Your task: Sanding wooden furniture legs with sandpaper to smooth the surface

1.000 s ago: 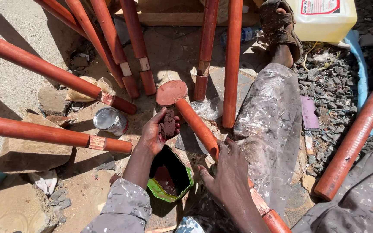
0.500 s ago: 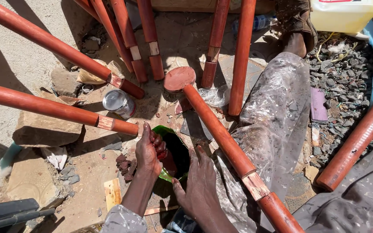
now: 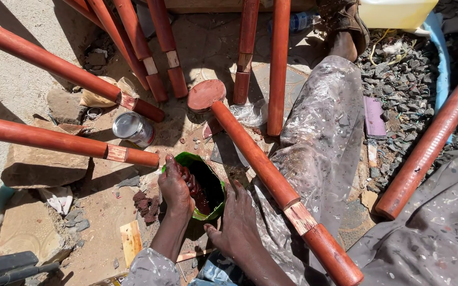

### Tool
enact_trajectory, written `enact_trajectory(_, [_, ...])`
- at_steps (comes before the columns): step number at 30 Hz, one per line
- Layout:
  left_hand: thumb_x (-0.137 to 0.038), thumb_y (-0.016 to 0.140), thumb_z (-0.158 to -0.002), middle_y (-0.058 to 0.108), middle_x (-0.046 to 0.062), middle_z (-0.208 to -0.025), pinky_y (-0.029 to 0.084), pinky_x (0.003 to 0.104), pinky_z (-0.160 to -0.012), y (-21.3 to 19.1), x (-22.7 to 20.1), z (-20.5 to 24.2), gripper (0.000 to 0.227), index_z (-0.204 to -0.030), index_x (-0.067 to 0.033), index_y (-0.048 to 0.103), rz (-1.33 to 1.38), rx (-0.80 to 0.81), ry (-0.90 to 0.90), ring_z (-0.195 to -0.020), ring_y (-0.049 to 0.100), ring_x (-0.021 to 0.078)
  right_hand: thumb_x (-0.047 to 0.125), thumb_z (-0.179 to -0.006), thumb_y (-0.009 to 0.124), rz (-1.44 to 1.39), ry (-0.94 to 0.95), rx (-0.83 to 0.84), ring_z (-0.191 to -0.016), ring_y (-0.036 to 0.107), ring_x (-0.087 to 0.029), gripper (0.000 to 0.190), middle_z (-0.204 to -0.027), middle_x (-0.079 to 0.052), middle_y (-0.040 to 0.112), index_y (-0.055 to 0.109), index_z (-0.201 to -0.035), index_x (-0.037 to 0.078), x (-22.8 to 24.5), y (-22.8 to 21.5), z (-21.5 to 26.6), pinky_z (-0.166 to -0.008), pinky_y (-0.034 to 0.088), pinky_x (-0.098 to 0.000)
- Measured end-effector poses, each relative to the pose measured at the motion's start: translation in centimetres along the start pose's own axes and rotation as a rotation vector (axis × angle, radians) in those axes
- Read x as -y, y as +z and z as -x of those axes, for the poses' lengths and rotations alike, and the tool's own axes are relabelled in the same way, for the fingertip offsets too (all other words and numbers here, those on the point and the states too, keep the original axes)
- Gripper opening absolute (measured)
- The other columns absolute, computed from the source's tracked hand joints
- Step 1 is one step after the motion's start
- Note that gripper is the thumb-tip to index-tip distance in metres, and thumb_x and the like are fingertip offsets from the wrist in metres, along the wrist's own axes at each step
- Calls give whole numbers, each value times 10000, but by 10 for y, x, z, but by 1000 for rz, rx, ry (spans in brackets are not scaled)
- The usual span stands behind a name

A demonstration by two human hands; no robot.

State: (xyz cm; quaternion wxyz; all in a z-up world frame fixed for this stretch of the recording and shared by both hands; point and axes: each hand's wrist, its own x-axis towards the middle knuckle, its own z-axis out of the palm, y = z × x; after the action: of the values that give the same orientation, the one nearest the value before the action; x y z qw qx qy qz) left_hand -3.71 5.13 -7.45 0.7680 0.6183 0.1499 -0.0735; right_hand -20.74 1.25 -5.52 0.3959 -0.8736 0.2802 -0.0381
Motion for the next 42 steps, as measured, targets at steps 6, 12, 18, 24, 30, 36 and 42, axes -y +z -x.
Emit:
enact_trajectory(6, [-392, 588, -1058, 399, -68, -541, 273, 272, -380, 8, -1, 1, 448, -671, -215, 448, -27, 2, 11, -435, 343, 70, 413, -712, 939, 12, 25, 34, -1485, 190, -427, 1174, -1631, -221, 162, 213, -1559, 48, -5, 6, -3, -1173, 248, -548])
enact_trajectory(12, [-636, 406, -1048, 412, -19, -570, 233, 316, -456, 1, -21, 12, 576, -807, -143, 584, -836, 276, -92, -473, 341, 115, 440, -771, 930, 30, 76, 101, -1501, 148, -433, 1171, -1644, -222, 114, 168, -1580, 70, 5, -5, -3, -1175, 237, -576])
enact_trajectory(18, [-422, 320, -1083, 494, 278, -1344, 467, 590, -963, -4, -58, 39, 468, -1345, -68, 478, -1278, 425, 116, -1169, 578, 431, 499, -684, 906, 326, -128, -280, -1325, 411, -443, 1069, -1532, -266, 358, 382, -1483, 21, 6, -80, 5, -1079, 371, -532])
enact_trajectory(24, [-390, 748, -894, 620, 277, -1339, 548, 487, -999, 15, -38, 32, 887, -1572, 1, 329, -1180, 481, 418, -1195, 638, 401, 462, -623, 896, 459, 52, -230, -1099, 545, -445, 959, -1344, -215, 512, 458, -1369, 48, -20, -114, 2, -899, 495, -540])
enact_trajectory(30, [-231, 760, -884, 609, 170, -1076, 506, 424, -917, 54, -16, 90, 285, -1159, -154, 773, -911, 737, 532, -999, 640, 345, 378, -569, 925, 625, 245, -219, -918, 594, -372, 732, -1072, -156, 536, 496, -1096, 106, -54, -92, -15, -713, 574, -482])
enact_trajectory(36, [-101, 612, -957, 594, 237, -1006, 504, 549, -817, 76, 16, 46, 258, -1211, -94, 654, -1131, 680, 612, -927, 606, 443, 334, -660, 899, 330, 314, -171, -923, 613, -412, 697, -1088, -134, 563, 449, -1147, 121, -52, -112, -15, -735, 531, -552])
enact_trajectory(42, [-44, 730, -909, 734, 212, -1022, 563, 507, -828, 139, 31, -110, 273, -1181, -35, 751, -1145, 509, 617, -951, 674, 371, 387, -620, 955, 302, 273, -125, -868, 621, -420, 782, -1010, -138, 589, 444, -1149, 123, -72, -112, -18, -736, 502, -536])
